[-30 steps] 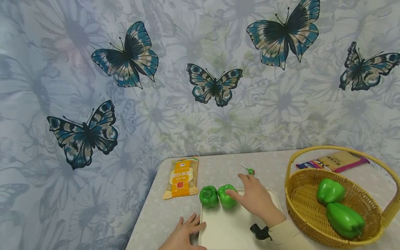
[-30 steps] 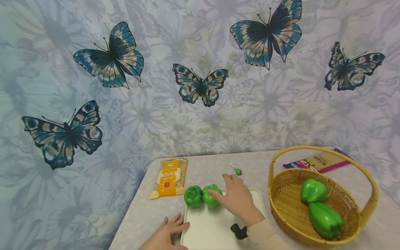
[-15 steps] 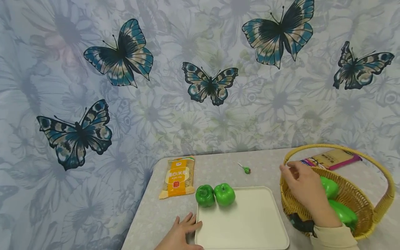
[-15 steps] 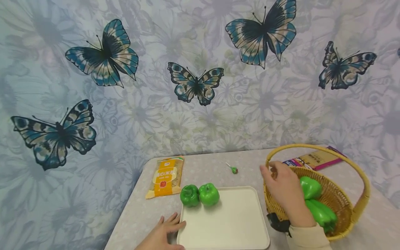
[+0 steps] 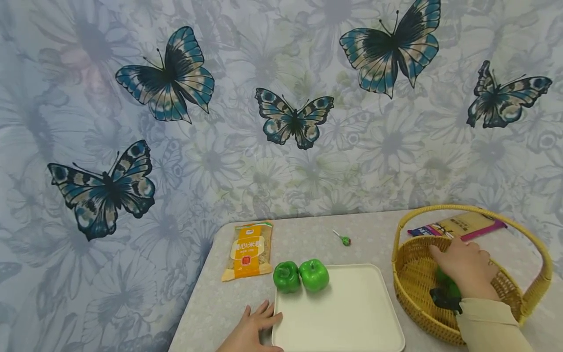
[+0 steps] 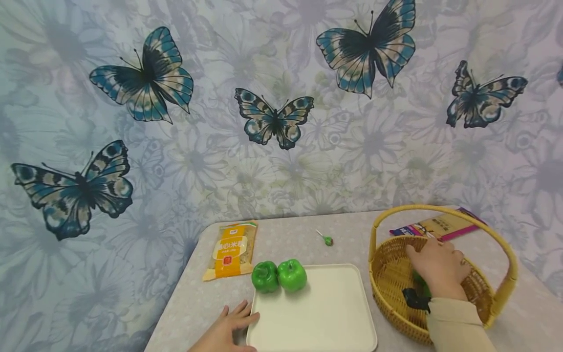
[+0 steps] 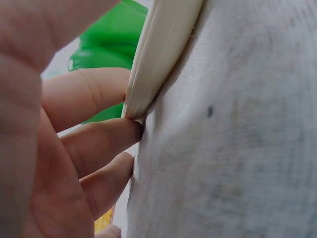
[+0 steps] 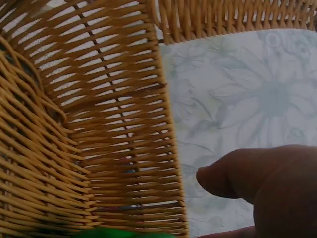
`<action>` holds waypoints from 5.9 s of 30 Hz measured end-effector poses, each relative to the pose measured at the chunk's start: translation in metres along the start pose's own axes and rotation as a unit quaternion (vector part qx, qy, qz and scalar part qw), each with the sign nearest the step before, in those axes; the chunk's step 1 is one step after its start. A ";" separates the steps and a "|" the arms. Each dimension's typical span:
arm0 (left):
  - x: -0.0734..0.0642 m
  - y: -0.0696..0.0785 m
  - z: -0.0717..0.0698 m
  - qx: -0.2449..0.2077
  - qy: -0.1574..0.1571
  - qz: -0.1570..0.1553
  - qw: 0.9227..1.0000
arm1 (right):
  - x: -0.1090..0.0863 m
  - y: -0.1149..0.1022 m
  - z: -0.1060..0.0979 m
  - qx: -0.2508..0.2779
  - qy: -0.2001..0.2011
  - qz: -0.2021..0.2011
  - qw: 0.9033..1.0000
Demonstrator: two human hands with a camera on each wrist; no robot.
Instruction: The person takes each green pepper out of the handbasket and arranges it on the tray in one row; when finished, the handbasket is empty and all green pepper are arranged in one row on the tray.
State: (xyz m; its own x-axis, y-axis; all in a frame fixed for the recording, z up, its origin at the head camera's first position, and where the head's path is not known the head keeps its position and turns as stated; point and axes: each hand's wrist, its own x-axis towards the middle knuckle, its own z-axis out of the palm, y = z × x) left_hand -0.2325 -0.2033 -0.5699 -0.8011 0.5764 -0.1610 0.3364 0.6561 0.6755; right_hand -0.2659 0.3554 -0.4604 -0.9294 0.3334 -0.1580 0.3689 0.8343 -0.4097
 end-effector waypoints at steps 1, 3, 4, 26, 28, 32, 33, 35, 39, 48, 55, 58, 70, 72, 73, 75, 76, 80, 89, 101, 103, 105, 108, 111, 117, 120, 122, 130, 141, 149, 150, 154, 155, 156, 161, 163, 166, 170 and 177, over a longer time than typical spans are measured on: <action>-0.002 0.006 -0.002 0.002 -0.001 0.000 1.000 | 0.002 0.001 0.003 0.000 0.005 0.001 1.000; -0.004 0.014 -0.005 0.010 -0.001 0.000 1.000 | 0.005 0.002 0.009 0.004 0.008 -0.003 1.000; -0.005 0.016 -0.005 0.014 -0.001 -0.001 1.000 | 0.005 0.002 0.011 0.007 0.007 -0.008 1.000; -0.008 0.022 -0.002 0.018 0.006 -0.002 1.000 | 0.007 0.000 0.028 0.016 0.020 -0.088 0.996; -0.008 0.022 -0.002 0.019 0.006 -0.003 1.000 | 0.007 0.000 0.028 0.023 0.022 -0.093 0.995; -0.008 0.022 -0.002 0.022 0.007 0.000 1.000 | 0.007 -0.001 0.028 0.033 0.033 -0.107 0.993; -0.008 0.022 -0.002 0.023 0.007 0.001 1.000 | 0.007 -0.002 0.028 0.036 0.038 -0.111 0.992; -0.008 0.022 -0.002 0.023 0.007 0.000 1.000 | 0.007 -0.003 0.028 0.042 0.048 -0.119 0.991; -0.008 0.023 -0.003 0.025 0.006 -0.004 1.000 | 0.007 -0.004 0.030 0.059 0.064 -0.133 0.987; -0.009 0.022 -0.002 0.035 0.017 0.008 0.999 | 0.004 -0.009 0.031 0.059 0.061 -0.161 0.983; -0.008 0.024 -0.002 0.034 0.012 0.002 0.999 | 0.005 -0.009 0.036 0.046 0.079 -0.190 0.977; -0.008 0.025 -0.003 0.029 0.011 0.000 1.000 | 0.003 -0.009 0.036 0.047 0.091 -0.198 0.975; -0.008 0.023 -0.002 0.018 0.011 -0.010 1.000 | 0.004 -0.012 0.036 0.064 0.102 -0.224 0.967; -0.008 0.023 -0.001 0.017 0.012 -0.006 1.000 | 0.004 -0.012 0.036 0.056 0.093 -0.222 0.969; -0.008 0.023 -0.001 0.017 0.013 -0.005 1.000 | 0.004 -0.012 0.036 0.050 0.089 -0.220 0.970; -0.009 0.024 -0.001 0.020 0.015 -0.002 1.000 | 0.003 -0.012 0.036 0.047 0.087 -0.219 0.971; -0.009 0.024 -0.002 0.020 0.016 -0.002 1.000 | 0.003 -0.012 0.036 0.048 0.089 -0.219 0.970; -0.009 0.025 -0.002 0.019 0.016 -0.002 1.000 | 0.003 -0.012 0.035 0.057 0.096 -0.218 0.970; -0.009 0.026 -0.003 0.017 0.010 -0.007 1.000 | 0.007 -0.010 0.038 0.078 0.053 -0.210 0.973; -0.008 0.025 -0.002 0.025 0.014 -0.006 1.000 | 0.009 -0.006 0.034 0.062 0.035 -0.190 0.979; -0.008 0.025 -0.002 0.026 0.015 -0.006 1.000 | 0.010 -0.005 0.035 0.064 0.036 -0.190 0.979; -0.008 0.024 -0.001 0.027 0.015 -0.006 0.999 | 0.009 -0.005 0.034 0.068 0.036 -0.187 0.979; -0.008 0.024 -0.001 0.026 0.015 -0.006 1.000 | 0.008 -0.007 0.033 0.072 0.032 -0.185 0.980; -0.008 0.025 -0.002 0.023 0.012 -0.008 1.000 | 0.007 -0.007 0.032 0.073 0.024 -0.180 0.981; -0.007 0.026 -0.002 0.024 0.013 -0.010 1.000 | 0.007 -0.007 0.031 0.073 0.024 -0.178 0.981; -0.007 0.025 -0.003 0.027 0.011 -0.009 1.000 | 0.006 -0.007 0.031 0.076 0.027 -0.177 0.981; -0.006 0.024 -0.004 0.032 0.006 -0.006 0.999 | 0.005 -0.007 0.032 0.078 0.029 -0.177 0.981; -0.008 0.024 -0.004 0.015 0.005 -0.005 1.000 | 0.003 -0.010 0.030 0.092 0.038 -0.178 0.979; -0.008 0.025 -0.004 0.018 0.000 -0.020 1.000 | -0.004 -0.014 0.018 0.082 0.068 -0.180 0.978; -0.008 0.024 -0.004 0.020 0.001 -0.020 1.000 | -0.012 -0.014 0.008 0.082 0.073 -0.170 0.979; -0.008 0.024 -0.004 0.021 0.001 -0.020 1.000 | -0.013 -0.014 0.006 0.081 0.072 -0.169 0.980; -0.007 0.024 -0.004 0.023 0.000 -0.019 1.000 | -0.015 -0.014 0.003 0.075 0.065 -0.162 0.982; -0.007 0.024 -0.003 0.024 0.000 -0.019 1.000 | -0.015 -0.014 0.003 0.075 0.066 -0.163 0.982; -0.007 0.024 -0.003 0.024 0.000 -0.018 1.000 | -0.016 -0.014 0.003 0.074 0.066 -0.162 0.982; -0.009 0.023 -0.003 0.019 0.003 -0.014 1.000 | -0.018 -0.013 0.001 0.079 0.071 -0.169 0.980; -0.009 0.023 -0.003 0.023 0.004 -0.013 1.000 | -0.019 -0.014 0.000 0.080 0.072 -0.170 0.979; -0.009 0.023 -0.003 0.031 0.006 -0.013 0.999 | -0.021 -0.016 -0.002 0.080 0.072 -0.170 0.980; -0.008 0.023 -0.003 0.042 0.006 -0.013 0.999 | -0.025 -0.019 -0.003 0.080 0.078 -0.173 0.979; -0.006 0.023 -0.002 0.041 0.004 -0.016 0.999 | -0.033 -0.024 -0.005 0.080 0.085 -0.178 0.977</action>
State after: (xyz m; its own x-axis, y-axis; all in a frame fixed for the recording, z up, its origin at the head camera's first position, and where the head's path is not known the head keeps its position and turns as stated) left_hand -0.2209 -0.1929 -0.5520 -0.8161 0.5508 -0.1752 0.3502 0.7124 0.6081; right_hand -0.2439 0.3265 -0.4405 -0.9796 0.1136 0.1660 0.0039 0.8358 -0.5490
